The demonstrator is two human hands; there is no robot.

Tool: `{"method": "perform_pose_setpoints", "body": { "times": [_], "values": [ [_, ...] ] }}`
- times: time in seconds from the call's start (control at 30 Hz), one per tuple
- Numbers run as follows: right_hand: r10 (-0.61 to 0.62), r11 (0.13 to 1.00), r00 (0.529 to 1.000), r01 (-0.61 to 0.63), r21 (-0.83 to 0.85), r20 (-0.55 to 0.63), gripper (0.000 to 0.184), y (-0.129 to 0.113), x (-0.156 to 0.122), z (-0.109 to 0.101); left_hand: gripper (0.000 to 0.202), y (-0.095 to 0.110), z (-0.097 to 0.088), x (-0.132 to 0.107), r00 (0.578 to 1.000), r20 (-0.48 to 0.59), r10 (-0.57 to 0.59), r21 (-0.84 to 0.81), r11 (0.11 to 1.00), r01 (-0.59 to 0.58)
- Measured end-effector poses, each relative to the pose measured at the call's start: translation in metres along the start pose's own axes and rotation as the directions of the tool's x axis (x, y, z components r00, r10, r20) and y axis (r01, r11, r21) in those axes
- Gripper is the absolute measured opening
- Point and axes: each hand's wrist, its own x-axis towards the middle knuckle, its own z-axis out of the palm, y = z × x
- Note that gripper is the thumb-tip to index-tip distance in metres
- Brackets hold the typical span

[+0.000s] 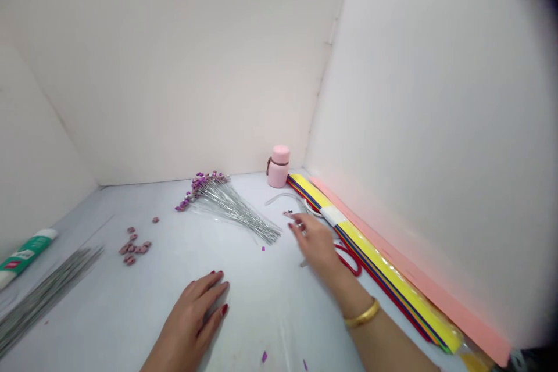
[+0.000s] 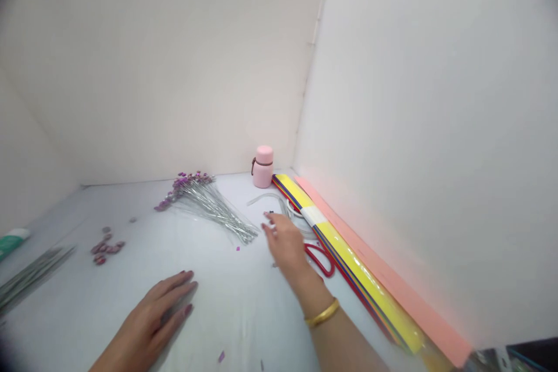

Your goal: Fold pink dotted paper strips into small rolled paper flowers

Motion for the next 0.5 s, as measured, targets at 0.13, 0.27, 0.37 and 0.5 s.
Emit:
{"method": "perform_pose_setpoints", "body": {
  "times": [0.13, 0.27, 0.37, 0.5],
  "values": [
    [0.192, 0.969, 0.974, -0.208, -0.135, -0.118, 0.015, 0.042, 0.019, -0.022, 0.029, 0.001, 0.001, -0.001, 0.999, 0.037, -0.020, 0.009, 1.000, 0.019],
    [0.266, 0.953, 0.958, -0.278, -0.123, -0.111, 0.007, 0.050, 0.019, -0.025, 0.029, 0.001, 0.001, -0.001, 0.997, 0.064, -0.050, -0.038, 0.998, 0.053],
    [0.235, 0.972, 0.970, -0.236, -0.011, -0.055, 0.013, 0.035, 0.016, -0.024, 0.028, 0.005, -0.002, 0.000, 0.993, 0.061, -0.106, -0.133, 0.985, 0.113],
    [0.107, 0.954, 0.972, -0.159, 0.253, 0.209, 0.021, 0.000, -0.002, 0.001, 0.024, 0.019, -0.009, 0.003, 0.969, 0.045, -0.243, -0.359, 0.901, 0.243]
  ]
}}
